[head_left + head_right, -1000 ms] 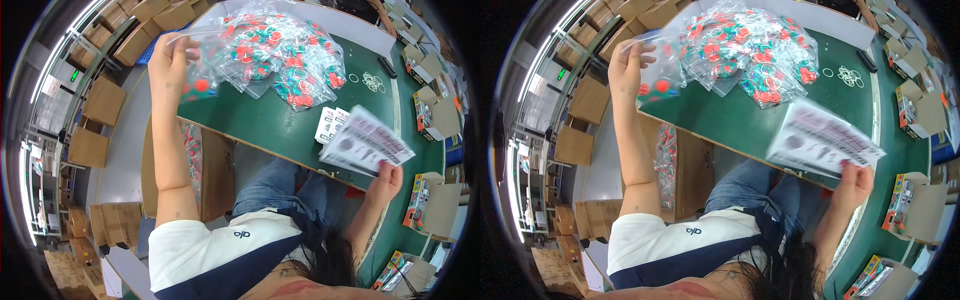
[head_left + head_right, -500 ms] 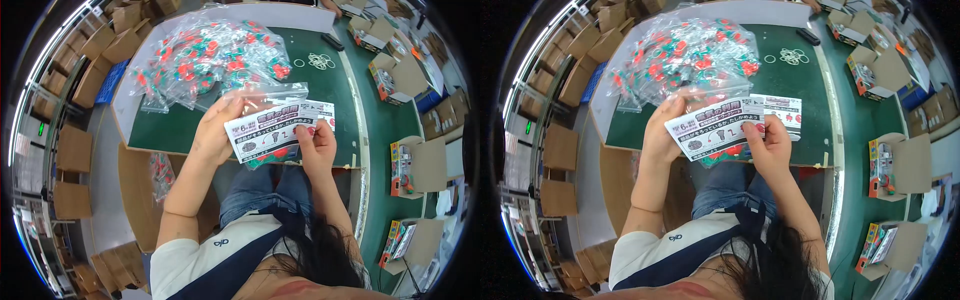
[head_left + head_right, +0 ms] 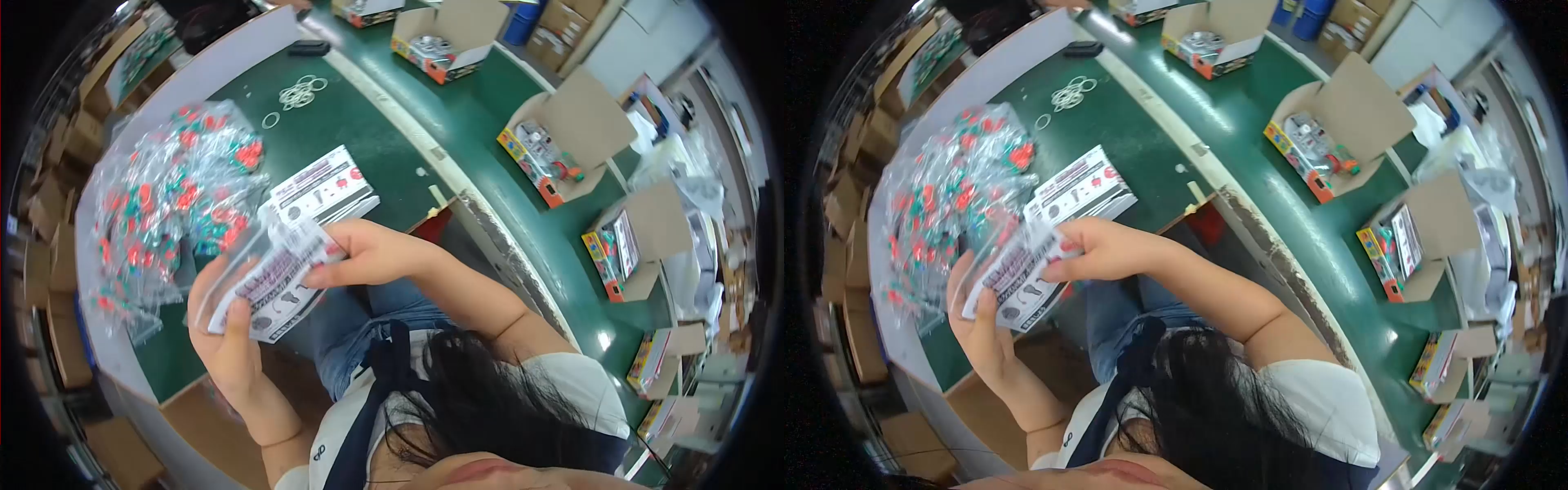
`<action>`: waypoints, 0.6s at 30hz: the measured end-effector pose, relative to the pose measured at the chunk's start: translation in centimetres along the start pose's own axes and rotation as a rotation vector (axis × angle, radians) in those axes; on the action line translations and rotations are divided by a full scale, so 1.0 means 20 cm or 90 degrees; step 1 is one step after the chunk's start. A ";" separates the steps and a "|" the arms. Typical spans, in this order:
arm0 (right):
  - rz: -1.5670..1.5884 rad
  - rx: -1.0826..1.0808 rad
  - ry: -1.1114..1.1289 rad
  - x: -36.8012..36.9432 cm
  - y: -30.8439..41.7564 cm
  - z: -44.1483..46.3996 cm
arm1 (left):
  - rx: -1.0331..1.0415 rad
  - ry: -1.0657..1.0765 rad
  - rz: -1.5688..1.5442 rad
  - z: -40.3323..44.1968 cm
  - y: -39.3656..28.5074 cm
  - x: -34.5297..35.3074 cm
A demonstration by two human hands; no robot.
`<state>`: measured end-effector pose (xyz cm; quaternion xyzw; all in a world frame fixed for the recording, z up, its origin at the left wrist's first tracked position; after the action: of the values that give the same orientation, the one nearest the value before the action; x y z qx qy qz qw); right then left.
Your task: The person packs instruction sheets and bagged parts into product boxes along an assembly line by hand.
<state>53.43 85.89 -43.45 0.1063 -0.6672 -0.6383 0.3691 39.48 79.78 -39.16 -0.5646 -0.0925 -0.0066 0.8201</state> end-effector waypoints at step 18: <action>-0.034 -0.342 -0.835 -1.79 0.45 -1.36 | -0.005 0.078 -0.087 0.03 0.25 0.11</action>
<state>98.65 88.26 -50.18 -0.3781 -0.5687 -0.7220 -0.1110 42.10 82.27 -43.23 -0.5590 -0.0807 -0.0974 0.8194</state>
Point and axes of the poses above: each hand's wrist, its own z-axis towards the middle knuckle, its own x-axis out of the palm, y = z × x, the point moved 10 cm from there along z, towards the middle knuckle, and after that the axes turned 6 degrees about x, right-handed, at the moved point
